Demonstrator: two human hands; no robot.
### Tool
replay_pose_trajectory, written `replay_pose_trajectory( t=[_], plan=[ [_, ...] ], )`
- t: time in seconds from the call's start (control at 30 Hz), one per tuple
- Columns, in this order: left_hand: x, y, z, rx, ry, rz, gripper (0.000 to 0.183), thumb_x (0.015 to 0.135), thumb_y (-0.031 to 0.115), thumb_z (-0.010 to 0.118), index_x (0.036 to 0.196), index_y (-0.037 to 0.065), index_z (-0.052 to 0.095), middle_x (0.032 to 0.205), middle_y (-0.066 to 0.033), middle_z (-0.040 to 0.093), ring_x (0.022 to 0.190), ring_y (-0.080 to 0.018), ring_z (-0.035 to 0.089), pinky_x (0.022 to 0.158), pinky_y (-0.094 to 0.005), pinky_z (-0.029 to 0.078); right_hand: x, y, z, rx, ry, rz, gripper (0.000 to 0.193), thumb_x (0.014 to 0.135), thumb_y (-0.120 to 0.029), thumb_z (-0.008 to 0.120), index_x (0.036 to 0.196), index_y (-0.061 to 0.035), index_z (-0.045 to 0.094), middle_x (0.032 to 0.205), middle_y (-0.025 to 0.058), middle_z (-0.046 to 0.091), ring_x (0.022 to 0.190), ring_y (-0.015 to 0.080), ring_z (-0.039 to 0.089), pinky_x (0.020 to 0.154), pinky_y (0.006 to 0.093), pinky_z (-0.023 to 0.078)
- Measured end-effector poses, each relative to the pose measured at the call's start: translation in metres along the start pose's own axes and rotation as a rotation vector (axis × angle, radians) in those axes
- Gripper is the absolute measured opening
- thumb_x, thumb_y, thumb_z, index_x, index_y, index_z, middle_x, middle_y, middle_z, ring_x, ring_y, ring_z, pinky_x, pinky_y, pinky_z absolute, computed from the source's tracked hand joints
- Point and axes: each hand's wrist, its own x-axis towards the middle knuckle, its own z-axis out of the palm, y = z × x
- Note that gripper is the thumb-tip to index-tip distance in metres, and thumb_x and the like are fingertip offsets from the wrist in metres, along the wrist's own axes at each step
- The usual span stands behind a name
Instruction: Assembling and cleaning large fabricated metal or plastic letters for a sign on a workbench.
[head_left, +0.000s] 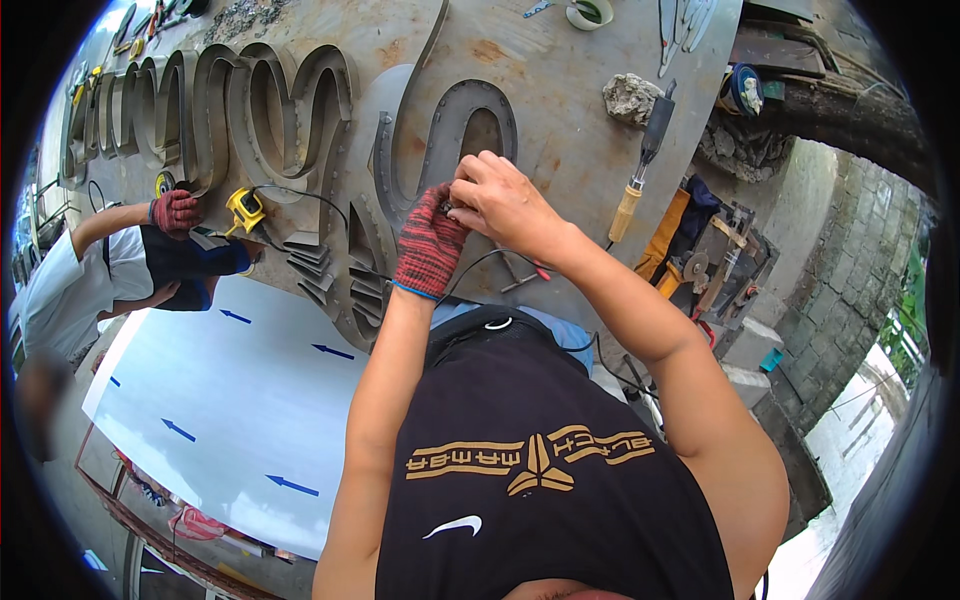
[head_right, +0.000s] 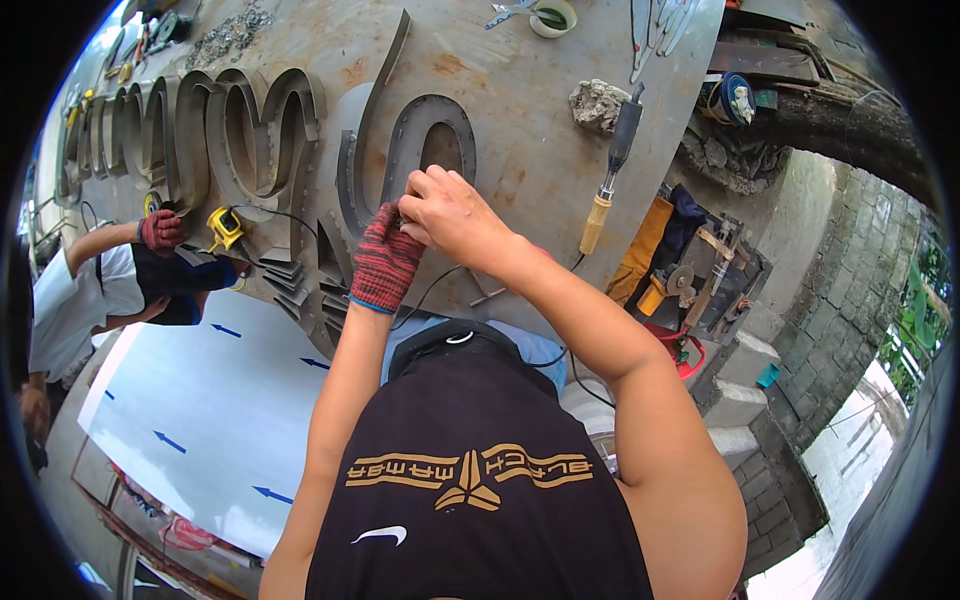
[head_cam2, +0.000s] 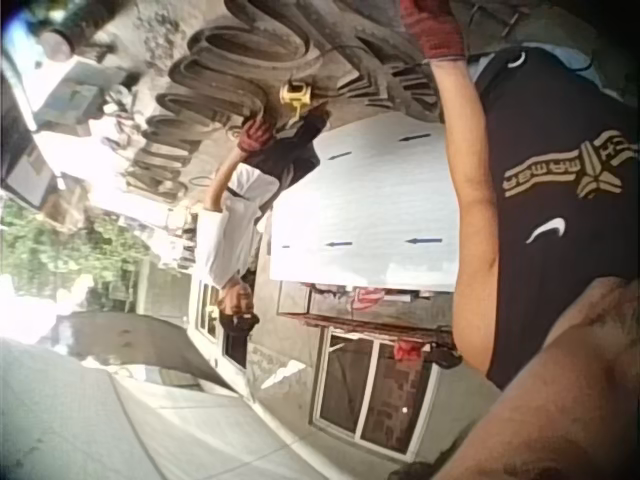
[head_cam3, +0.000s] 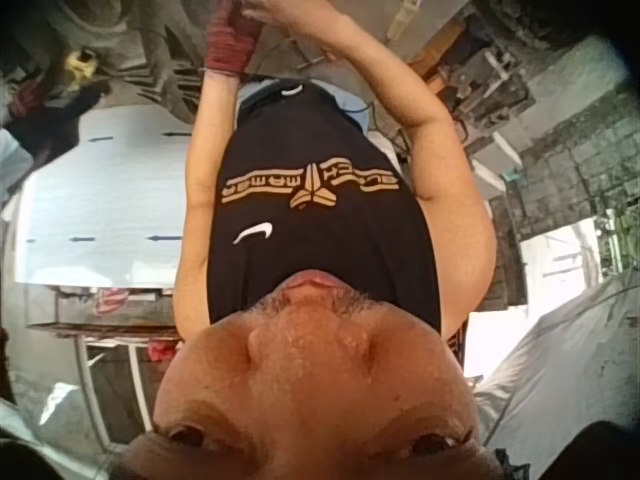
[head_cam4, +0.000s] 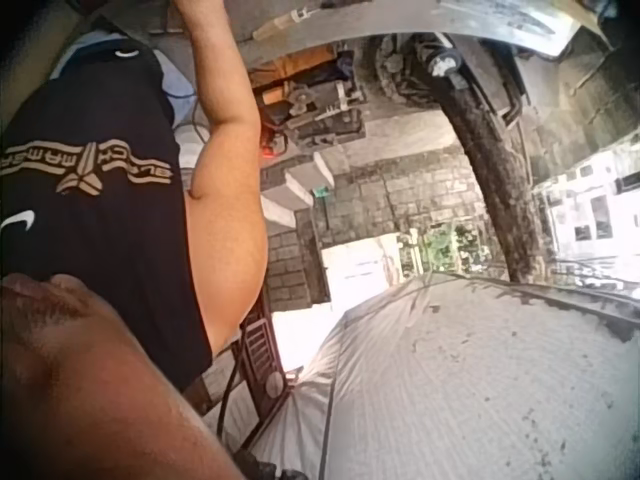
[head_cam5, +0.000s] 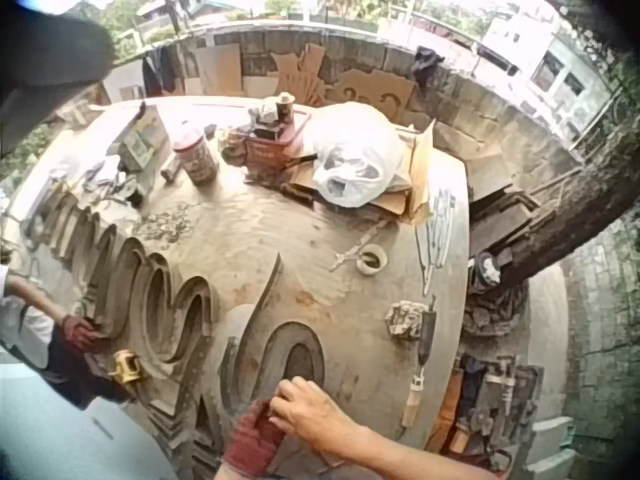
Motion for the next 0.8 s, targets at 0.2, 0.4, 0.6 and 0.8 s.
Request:
replay_pose_trajectory(
  t=[0.2, 0.4, 0.6, 0.8],
  plan=[
    [0.007, 0.017, 0.003, -0.054, 0.010, 0.030, 0.021, 0.101, 0.016, 0.056, 0.115, 0.000, 0.060, 0.110, -0.0118, 0.063, 0.099, -0.0237, 0.062, 0.088, -0.0357, 0.055, 0.029, 0.033, -0.006, 0.207, 0.175, 0.038, 0.014, 0.081, -0.009, 0.075, 0.093, -0.0049, 0.069, 0.092, 0.0100, 0.063, 0.091, 0.0275, 0.062, 0.082, 0.0373, 0.051],
    [0.013, 0.027, -0.005, -0.253, 0.028, -0.039, 0.020, 0.101, 0.018, 0.059, 0.107, -0.001, 0.060, 0.103, -0.0128, 0.059, 0.088, -0.0240, 0.056, 0.080, -0.0341, 0.051, 0.068, 0.158, -0.020, 0.022, 0.403, 0.693, 0.019, 0.086, -0.016, 0.073, 0.100, -0.0032, 0.074, 0.086, 0.0120, 0.074, 0.081, 0.0236, 0.071, 0.077, 0.0356, 0.055],
    [0.003, 0.032, -0.020, -0.257, 0.076, -0.012, 0.021, 0.101, 0.019, 0.059, 0.108, -0.001, 0.059, 0.104, -0.0131, 0.059, 0.089, -0.0239, 0.056, 0.080, -0.0344, 0.050, 0.087, 0.184, 0.002, -0.120, 0.313, 0.628, 0.017, 0.085, -0.015, 0.072, 0.098, -0.0039, 0.074, 0.101, 0.0167, 0.072, 0.099, 0.0332, 0.067, 0.089, 0.0433, 0.053],
    [-0.007, 0.031, -0.030, -0.285, 0.071, 0.009, 0.022, 0.102, 0.020, 0.059, 0.108, -0.002, 0.059, 0.104, -0.0134, 0.059, 0.088, -0.0239, 0.056, 0.080, -0.0348, 0.051, 0.096, 0.188, 0.001, -0.167, 0.204, 0.568, 0.017, 0.085, -0.016, 0.071, 0.098, -0.0044, 0.073, 0.102, 0.0172, 0.070, 0.102, 0.0341, 0.066, 0.090, 0.0446, 0.052]
  ],
)
